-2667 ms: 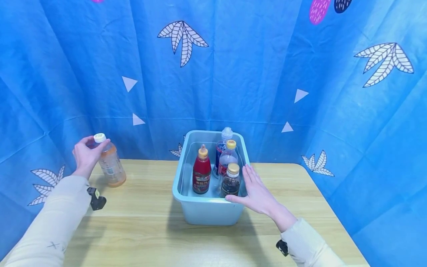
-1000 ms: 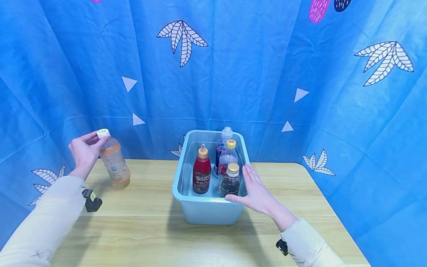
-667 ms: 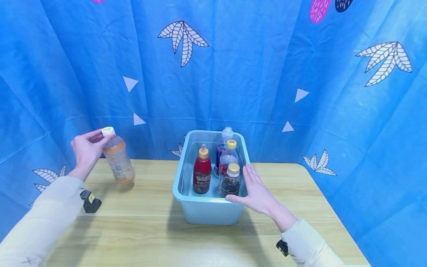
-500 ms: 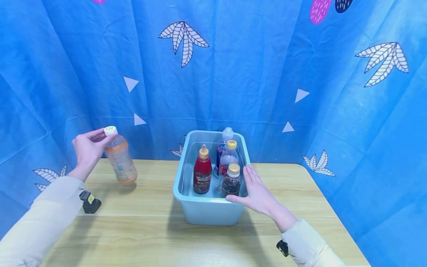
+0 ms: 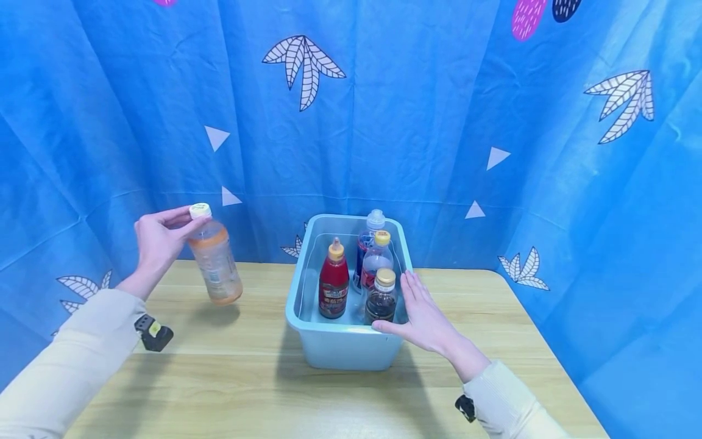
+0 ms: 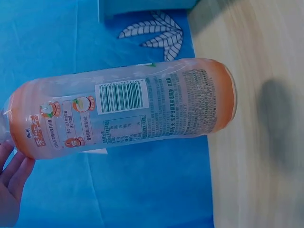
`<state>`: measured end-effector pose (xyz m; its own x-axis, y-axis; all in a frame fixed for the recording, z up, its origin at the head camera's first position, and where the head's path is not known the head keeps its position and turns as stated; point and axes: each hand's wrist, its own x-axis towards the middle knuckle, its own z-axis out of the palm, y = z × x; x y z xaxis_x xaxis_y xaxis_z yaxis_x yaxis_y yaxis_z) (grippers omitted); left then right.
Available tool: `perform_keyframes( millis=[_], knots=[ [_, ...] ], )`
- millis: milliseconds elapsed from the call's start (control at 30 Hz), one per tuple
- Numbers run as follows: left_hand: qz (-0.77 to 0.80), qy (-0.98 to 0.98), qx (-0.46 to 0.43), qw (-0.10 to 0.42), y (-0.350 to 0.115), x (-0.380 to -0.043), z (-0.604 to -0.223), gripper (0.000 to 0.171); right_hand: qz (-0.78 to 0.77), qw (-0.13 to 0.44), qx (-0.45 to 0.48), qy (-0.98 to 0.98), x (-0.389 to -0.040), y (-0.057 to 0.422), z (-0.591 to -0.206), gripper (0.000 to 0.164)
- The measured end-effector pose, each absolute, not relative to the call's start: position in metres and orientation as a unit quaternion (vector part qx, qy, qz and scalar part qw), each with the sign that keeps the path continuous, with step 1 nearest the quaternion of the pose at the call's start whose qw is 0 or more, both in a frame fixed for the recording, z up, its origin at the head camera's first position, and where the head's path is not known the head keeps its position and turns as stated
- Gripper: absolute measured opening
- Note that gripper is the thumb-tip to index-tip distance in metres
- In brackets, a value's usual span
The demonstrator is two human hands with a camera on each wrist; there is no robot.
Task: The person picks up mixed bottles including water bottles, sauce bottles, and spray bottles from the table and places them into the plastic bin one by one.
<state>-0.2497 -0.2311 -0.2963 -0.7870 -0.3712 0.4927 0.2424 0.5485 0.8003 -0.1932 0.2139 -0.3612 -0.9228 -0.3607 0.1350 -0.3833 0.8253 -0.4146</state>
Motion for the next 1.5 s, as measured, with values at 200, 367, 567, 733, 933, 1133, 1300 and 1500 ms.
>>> perform_keyframes(
  millis=[200, 367, 567, 733, 933, 1133, 1300, 1500],
  knots=[
    [-0.473, -0.812, 0.009, 0.341, -0.221, -0.249, -0.292, 0.054, 0.224, 0.024, 0.193, -0.955, -0.192, 0.213, -0.36, 0.103],
    [-0.473, -0.81, -0.011, 0.346, -0.214, -0.247, -0.289, 0.052, 0.222, 0.024, 0.195, -0.955, -0.191, 0.213, -0.359, 0.103],
    [-0.473, -0.806, -0.04, 0.353, -0.204, -0.242, -0.281, 0.048, 0.219, 0.023, 0.195, -0.956, -0.191, 0.213, -0.359, 0.103],
    [-0.481, -0.804, -0.055, 0.345, -0.196, -0.236, -0.272, 0.045, 0.215, 0.026, 0.196, -0.956, -0.193, 0.213, -0.36, 0.103],
    [-0.483, -0.802, -0.063, 0.347, -0.187, -0.227, -0.262, 0.044, 0.219, 0.026, 0.197, -0.955, -0.193, 0.214, -0.361, 0.103],
    [-0.481, -0.796, -0.082, 0.36, -0.178, -0.218, -0.251, 0.043, 0.22, 0.026, 0.202, -0.954, -0.194, 0.216, -0.361, 0.103],
    [-0.486, -0.789, -0.104, 0.362, -0.169, -0.212, -0.241, 0.04, 0.218, 0.029, 0.202, -0.954, -0.195, 0.216, -0.36, 0.103],
    [-0.491, -0.781, -0.131, 0.363, -0.159, -0.207, -0.233, 0.04, 0.218, 0.028, 0.202, -0.954, -0.196, 0.216, -0.361, 0.104]
  ],
)
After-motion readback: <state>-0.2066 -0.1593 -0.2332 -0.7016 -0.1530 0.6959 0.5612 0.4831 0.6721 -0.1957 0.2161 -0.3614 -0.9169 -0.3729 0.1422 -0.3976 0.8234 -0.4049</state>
